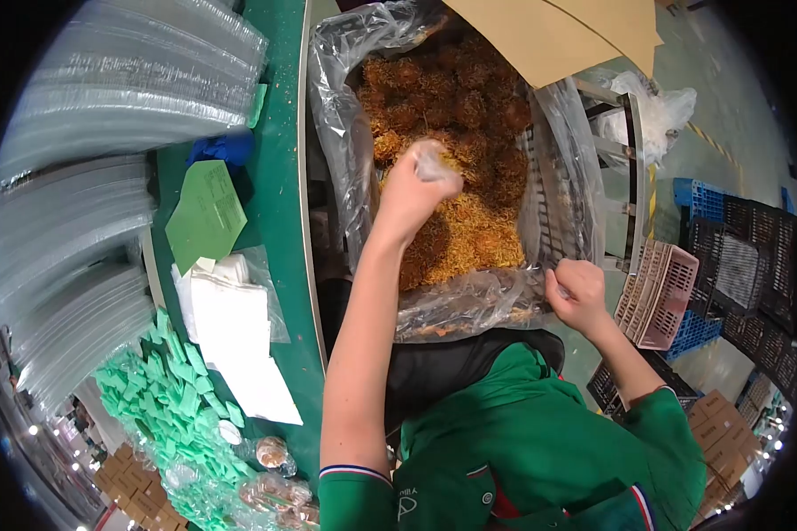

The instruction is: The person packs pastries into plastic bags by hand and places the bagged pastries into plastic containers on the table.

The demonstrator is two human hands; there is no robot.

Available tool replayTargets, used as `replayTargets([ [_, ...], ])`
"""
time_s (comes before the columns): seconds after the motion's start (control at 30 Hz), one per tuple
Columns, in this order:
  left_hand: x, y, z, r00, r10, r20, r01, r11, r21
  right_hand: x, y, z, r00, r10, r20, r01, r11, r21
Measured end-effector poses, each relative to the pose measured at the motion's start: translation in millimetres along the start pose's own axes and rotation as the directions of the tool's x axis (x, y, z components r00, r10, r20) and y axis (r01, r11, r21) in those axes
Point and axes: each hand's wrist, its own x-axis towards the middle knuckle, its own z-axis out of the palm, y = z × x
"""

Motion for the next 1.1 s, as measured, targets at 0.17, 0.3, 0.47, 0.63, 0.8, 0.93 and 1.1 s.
replayTargets([
  [0.17,-49.2,4.9,-4.5,0.979,-0.025,0.201,0.117,0.88,-0.46,-1.9,-1.1,2.3,1.0,0.004,-0.02,-0.005,0.999,-0.042],
  [0.3,-81.8,14.2,1.7,0.983,-0.079,0.164,0.155,0.837,-0.524,-0.8,-7.6,1.3,0.999,0.012,-0.035,-0.014,0.998,-0.067],
  [0.47,-105.9,11.5,-1.0,0.994,0.017,0.108,0.031,0.903,-0.428,-4.6,-8.3,3.9,0.998,0.001,-0.069,-0.006,0.997,-0.073],
  [0.63,-125.0,11.8,-3.3,0.995,0.091,0.049,-0.058,0.887,-0.458,-5.4,-10.5,2.8,0.997,0.019,-0.079,-0.025,0.997,-0.067],
  [0.8,-136.8,12.1,-3.0,0.991,0.114,-0.065,-0.131,0.83,-0.542,-5.6,-12.2,1.8,0.992,0.12,-0.039,-0.121,0.992,-0.037],
  [0.93,-141.8,11.8,-1.3,0.979,0.141,-0.144,-0.2,0.771,-0.604,0.8,-25.4,3.9,0.938,0.317,0.139,-0.346,0.885,0.313],
  [1.1,-142.4,7.2,1.0,0.968,0.156,-0.195,-0.246,0.736,-0.63,28.2,-70.8,16.2,0.815,0.197,0.545,-0.577,0.356,0.735],
])
